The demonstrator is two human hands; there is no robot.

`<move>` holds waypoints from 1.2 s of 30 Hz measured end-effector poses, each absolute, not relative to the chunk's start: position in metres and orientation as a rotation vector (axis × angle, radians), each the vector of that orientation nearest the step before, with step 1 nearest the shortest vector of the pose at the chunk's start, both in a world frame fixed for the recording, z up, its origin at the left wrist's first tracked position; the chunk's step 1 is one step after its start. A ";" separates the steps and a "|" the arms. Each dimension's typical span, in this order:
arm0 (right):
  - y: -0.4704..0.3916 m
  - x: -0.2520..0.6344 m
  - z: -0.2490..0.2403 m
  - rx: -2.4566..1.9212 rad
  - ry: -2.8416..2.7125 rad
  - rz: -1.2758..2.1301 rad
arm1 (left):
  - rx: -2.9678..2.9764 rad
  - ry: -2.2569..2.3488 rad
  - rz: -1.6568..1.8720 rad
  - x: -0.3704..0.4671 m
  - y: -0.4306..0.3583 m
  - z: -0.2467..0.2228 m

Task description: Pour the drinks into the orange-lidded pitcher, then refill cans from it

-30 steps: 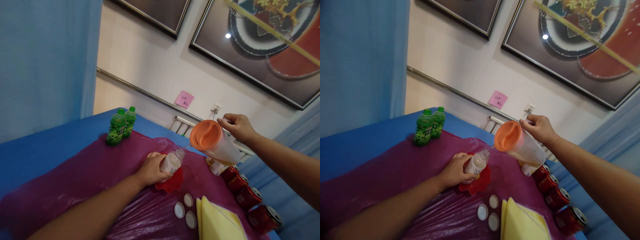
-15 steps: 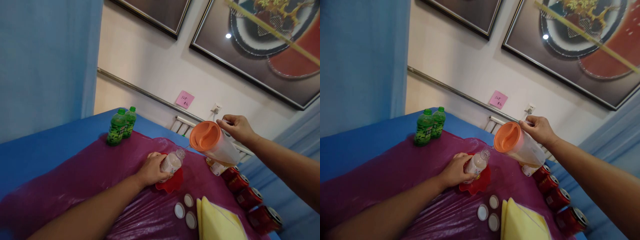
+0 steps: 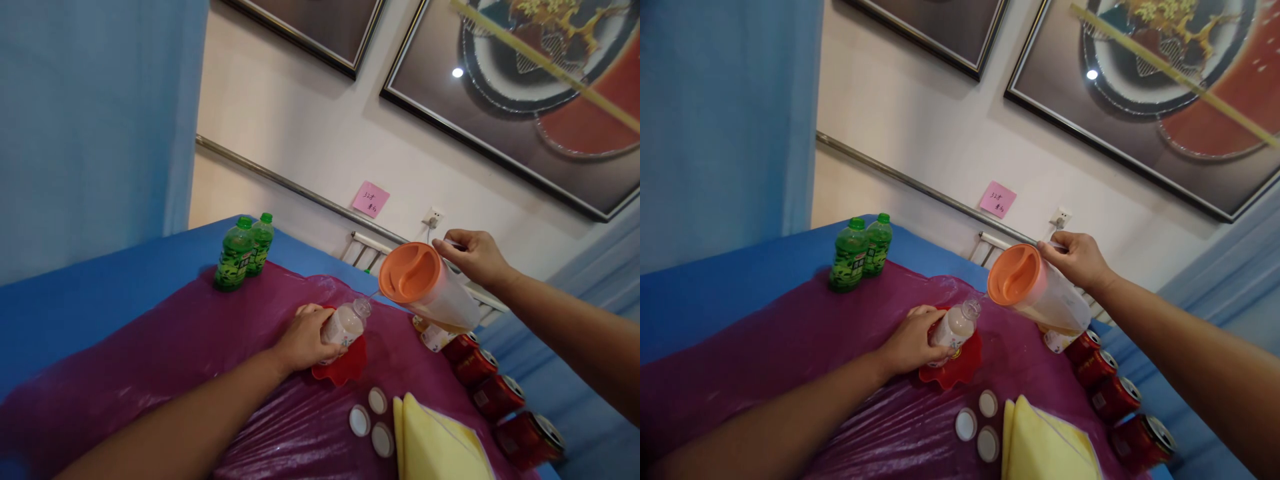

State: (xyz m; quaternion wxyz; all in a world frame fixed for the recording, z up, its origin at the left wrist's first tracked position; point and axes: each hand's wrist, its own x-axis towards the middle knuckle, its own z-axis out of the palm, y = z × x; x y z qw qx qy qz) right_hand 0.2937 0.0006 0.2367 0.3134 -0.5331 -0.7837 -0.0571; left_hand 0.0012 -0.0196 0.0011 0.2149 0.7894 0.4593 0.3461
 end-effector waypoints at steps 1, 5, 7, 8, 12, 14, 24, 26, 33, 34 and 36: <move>0.001 0.294 0.237 -1.401 -2.068 -0.154 | 2.188 1.274 0.963 0.001 -0.020 0.001; 0.001 0.293 0.236 -1.405 -2.070 -0.169 | 2.187 1.275 0.973 0.001 -0.019 -0.001; 0.001 0.293 0.236 -1.415 -2.066 -0.163 | 2.186 1.273 0.974 0.001 -0.019 -0.001; 0.001 0.293 0.236 -1.419 -2.063 -0.161 | 2.185 1.273 0.973 0.001 -0.019 -0.001; 0.001 0.292 0.236 -1.431 -2.058 -0.156 | 2.183 1.276 0.980 0.001 -0.019 -0.002; 0.001 0.292 0.235 -1.429 -2.059 -0.158 | 2.186 1.275 0.980 0.001 -0.019 -0.002; 0.000 0.291 0.236 -1.431 -2.081 -0.178 | 2.181 1.279 0.966 0.001 -0.020 0.000; -0.001 0.291 0.236 -1.431 -2.083 -0.181 | 2.184 1.277 0.966 0.001 -0.020 0.000; 0.000 0.292 0.236 -1.414 -2.093 -0.159 | 2.199 1.267 0.983 0.001 -0.020 -0.001; -0.001 0.292 0.236 -1.418 -2.092 -0.160 | 2.199 1.269 0.982 0.001 -0.020 -0.001; -0.001 0.291 0.236 -1.428 -2.092 -0.168 | 2.195 1.272 0.980 0.001 -0.020 0.000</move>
